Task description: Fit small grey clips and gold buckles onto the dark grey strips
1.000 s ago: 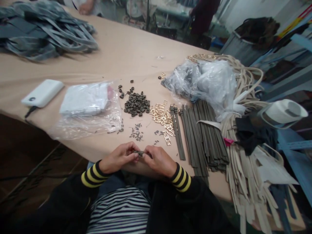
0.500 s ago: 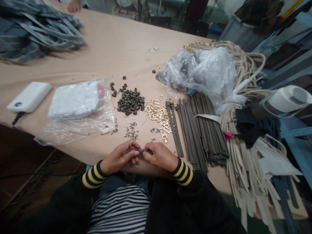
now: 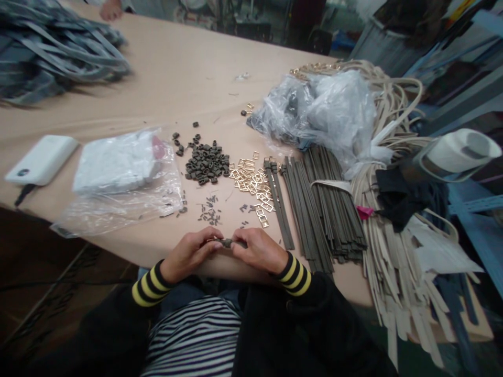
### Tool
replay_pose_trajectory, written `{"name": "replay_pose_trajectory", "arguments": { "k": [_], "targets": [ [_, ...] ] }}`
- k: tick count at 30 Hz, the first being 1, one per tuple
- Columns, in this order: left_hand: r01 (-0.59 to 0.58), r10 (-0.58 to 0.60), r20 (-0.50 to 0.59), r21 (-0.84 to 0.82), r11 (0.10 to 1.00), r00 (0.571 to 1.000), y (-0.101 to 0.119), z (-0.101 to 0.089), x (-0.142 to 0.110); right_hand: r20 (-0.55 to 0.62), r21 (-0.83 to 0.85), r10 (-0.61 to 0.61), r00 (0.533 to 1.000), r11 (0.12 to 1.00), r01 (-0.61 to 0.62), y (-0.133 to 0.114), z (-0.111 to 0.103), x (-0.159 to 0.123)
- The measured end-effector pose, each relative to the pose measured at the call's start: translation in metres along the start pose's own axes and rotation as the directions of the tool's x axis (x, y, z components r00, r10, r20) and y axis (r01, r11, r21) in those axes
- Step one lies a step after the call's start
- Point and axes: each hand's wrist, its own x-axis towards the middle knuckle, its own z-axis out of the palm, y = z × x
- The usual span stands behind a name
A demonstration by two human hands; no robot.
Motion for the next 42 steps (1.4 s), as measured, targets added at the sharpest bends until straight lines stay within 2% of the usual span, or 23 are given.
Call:
{"name": "replay_pose_trajectory", "arguments": {
  "k": [2,6,9,14,19,24,27,30,34,39,42],
  "targets": [
    [-0.090,0.094,-0.023,0.131,0.987,0.995,0.001,0.000,-0.001,0.020,0.034,0.004,1.000,0.999,-0.004,0.000,-0.002,-0.001],
    [-0.193,0.205,-0.018,0.268,0.944,0.979,0.000,0.001,-0.002,0.099,0.144,0.003,0.995,0.989,-0.017,0.000,-0.005,-0.002],
    [-0.257,0.280,-0.022,0.334,0.907,0.960,0.000,0.001,-0.003,0.138,0.246,-0.022,0.990,0.969,-0.013,0.000,-0.006,-0.002],
    [-0.328,0.366,-0.030,0.382,0.864,0.930,0.001,0.005,-0.003,0.205,0.383,0.031,0.978,0.917,-0.109,-0.002,-0.002,-0.002],
    [-0.316,0.363,-0.059,0.374,0.872,0.930,0.001,0.008,-0.003,0.164,0.368,0.040,0.986,0.924,-0.099,-0.003,-0.001,-0.003],
    [-0.377,0.400,-0.020,0.296,0.878,0.916,0.005,0.004,0.001,0.173,0.361,-0.047,0.984,0.932,-0.019,-0.002,-0.007,-0.002],
    [-0.428,0.447,-0.038,0.227,0.875,0.894,0.008,0.003,0.003,0.128,0.338,-0.008,0.992,0.941,-0.036,-0.002,-0.006,0.000],
    [-0.446,0.456,-0.019,0.177,0.877,0.890,0.009,0.003,0.004,0.102,0.345,0.042,0.994,0.936,-0.075,-0.004,-0.003,0.002],
    [-0.424,0.424,0.024,0.111,0.899,0.905,0.011,0.001,0.006,0.070,0.328,0.053,0.996,0.942,-0.073,-0.008,-0.001,0.000],
    [-0.324,0.314,0.118,0.079,0.943,0.942,0.019,-0.006,0.008,0.099,0.339,0.068,0.993,0.936,-0.098,-0.011,-0.001,-0.003],
    [-0.279,0.269,0.132,0.066,0.958,0.954,0.020,-0.007,0.008,0.093,0.350,0.071,0.993,0.932,-0.099,-0.010,-0.002,-0.003]
  ]
}}
